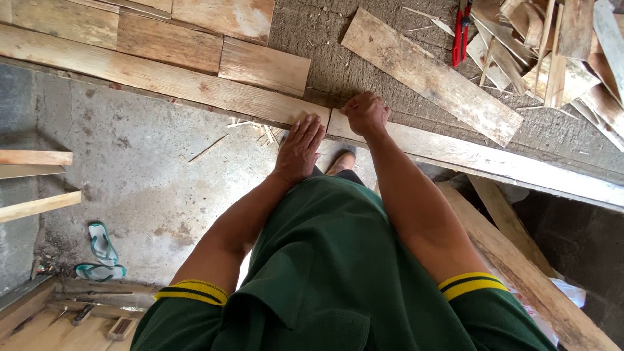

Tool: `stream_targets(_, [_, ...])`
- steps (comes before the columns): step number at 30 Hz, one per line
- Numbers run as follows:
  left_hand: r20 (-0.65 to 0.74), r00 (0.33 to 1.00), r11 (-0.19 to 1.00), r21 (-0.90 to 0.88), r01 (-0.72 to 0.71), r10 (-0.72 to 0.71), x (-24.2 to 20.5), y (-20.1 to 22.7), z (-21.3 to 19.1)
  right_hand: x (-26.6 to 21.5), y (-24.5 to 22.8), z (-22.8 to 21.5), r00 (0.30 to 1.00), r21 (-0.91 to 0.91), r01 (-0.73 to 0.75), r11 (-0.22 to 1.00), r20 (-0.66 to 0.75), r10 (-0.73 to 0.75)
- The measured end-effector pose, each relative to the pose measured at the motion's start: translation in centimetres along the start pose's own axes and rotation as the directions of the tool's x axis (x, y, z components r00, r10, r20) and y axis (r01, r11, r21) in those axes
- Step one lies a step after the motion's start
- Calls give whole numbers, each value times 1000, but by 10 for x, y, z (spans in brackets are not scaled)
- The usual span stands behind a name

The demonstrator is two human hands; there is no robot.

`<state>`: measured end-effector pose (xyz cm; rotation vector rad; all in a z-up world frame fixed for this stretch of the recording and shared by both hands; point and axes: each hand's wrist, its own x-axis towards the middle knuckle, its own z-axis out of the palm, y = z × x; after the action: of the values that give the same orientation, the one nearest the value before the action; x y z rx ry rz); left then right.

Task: The person is cutting, fitting, and arranging thin wooden shingles or tiles to form a surface.

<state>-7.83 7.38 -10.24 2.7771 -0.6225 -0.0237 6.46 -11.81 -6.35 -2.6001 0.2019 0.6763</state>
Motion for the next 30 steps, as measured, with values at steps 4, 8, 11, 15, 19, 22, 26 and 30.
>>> stream_targets(4, [35, 999, 1000, -10, 5, -5, 1, 0, -2, -3, -3, -1, 1000, -24, -11, 1000, 6, 11])
stream_targets(8, [15, 1000, 1000, -13, -21, 21, 3, 0, -8, -7, -6, -3, 1000, -17, -10, 1000, -4, 10])
stream_targets(11, [-6, 999, 999, -34, -37, 37, 6, -1, -13, -8, -10, -3, 999, -24, -28, 999, -20, 27])
stream_targets(15, [-28, 999, 998, -51, -47, 45, 9, -1, -14, -12, -14, -4, 999, -30, -36, 999, -14, 36])
stream_targets(19, [-13, 998, 998, -14, -55, 55, 11, -1, -11, -4, -8, 7, 996, -12, -86, 996, -27, 86])
stream_targets(22, [-5, 998, 998, 30, -64, 64, 13, 2, -9, -7, -9, 11, 995, -10, -77, 997, -67, 76])
stream_targets(26, [39, 998, 994, 96, -60, 57, 21, 8, -20, -7, -1, 16, 991, -45, -30, 999, -130, 24])
stream_targets(30, [26, 998, 989, 136, -66, 63, 17, 7, -20, -14, 11, 22, 985, -44, 54, 998, -159, -61])
